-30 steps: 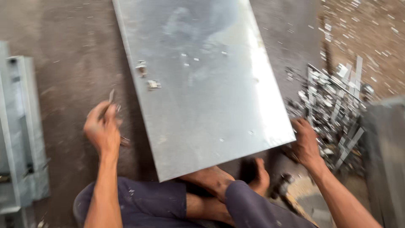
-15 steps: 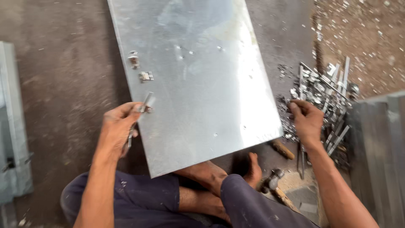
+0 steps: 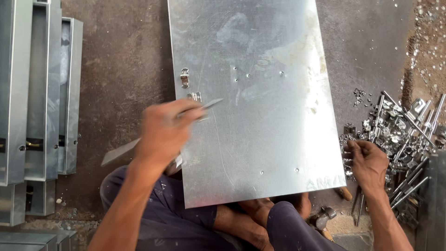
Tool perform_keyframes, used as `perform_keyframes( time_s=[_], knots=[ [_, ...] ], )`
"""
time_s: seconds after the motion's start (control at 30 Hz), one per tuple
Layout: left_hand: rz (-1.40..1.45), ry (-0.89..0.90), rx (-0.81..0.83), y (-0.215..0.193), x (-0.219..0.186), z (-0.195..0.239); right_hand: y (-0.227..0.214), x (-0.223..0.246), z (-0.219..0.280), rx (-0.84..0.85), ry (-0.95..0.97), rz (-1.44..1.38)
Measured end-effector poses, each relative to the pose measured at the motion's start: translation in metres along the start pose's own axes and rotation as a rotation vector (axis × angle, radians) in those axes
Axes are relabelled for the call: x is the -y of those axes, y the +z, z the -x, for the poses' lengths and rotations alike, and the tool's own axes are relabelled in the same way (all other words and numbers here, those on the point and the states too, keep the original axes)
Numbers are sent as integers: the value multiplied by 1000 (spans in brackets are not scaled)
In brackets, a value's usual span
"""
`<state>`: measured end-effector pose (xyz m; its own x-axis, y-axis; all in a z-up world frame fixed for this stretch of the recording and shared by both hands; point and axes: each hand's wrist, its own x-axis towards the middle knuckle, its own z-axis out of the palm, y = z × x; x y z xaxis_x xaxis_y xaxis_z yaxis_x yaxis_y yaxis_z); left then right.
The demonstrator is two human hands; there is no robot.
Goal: The person assembles a metal box by hand and using a hammer, fitting a latch mechanism and metal rods into pre-punched holes and securing them by hammering the metal parts into place.
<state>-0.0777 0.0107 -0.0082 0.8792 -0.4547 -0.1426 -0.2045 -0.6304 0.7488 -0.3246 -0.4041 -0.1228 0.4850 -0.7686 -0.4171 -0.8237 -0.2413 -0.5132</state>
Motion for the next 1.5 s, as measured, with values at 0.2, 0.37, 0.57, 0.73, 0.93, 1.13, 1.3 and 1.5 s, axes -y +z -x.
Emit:
perform_keyframes(
  time_s=[0.2,0.37,0.57,0.73,0.93,1.13,1.3,1.5],
  knots=[
    [-7,308,502,90,-52,-103,-6,18,-7,14,49,-62],
    [88,194,563,102,-30,-134,-13,6,-12,26,167,-343],
    [72,65,541,105,-24,-147,-25,9,-11,46,196,-369],
    [313,441,-35,118,10,-140,-26,9,-9,43,125,-178],
    [-214,419,-97,70,40,-120,-32,4,-13,54,7,-298],
    [-149,352,-120,73,39,-111,-30,79,11,151,62,-598],
    [-158,281,-122,74,37,-112,0,157,12,526,63,-1050],
    [-211,143,-45,77,23,-122,64,248,-2,747,-416,-693]
  ],
)
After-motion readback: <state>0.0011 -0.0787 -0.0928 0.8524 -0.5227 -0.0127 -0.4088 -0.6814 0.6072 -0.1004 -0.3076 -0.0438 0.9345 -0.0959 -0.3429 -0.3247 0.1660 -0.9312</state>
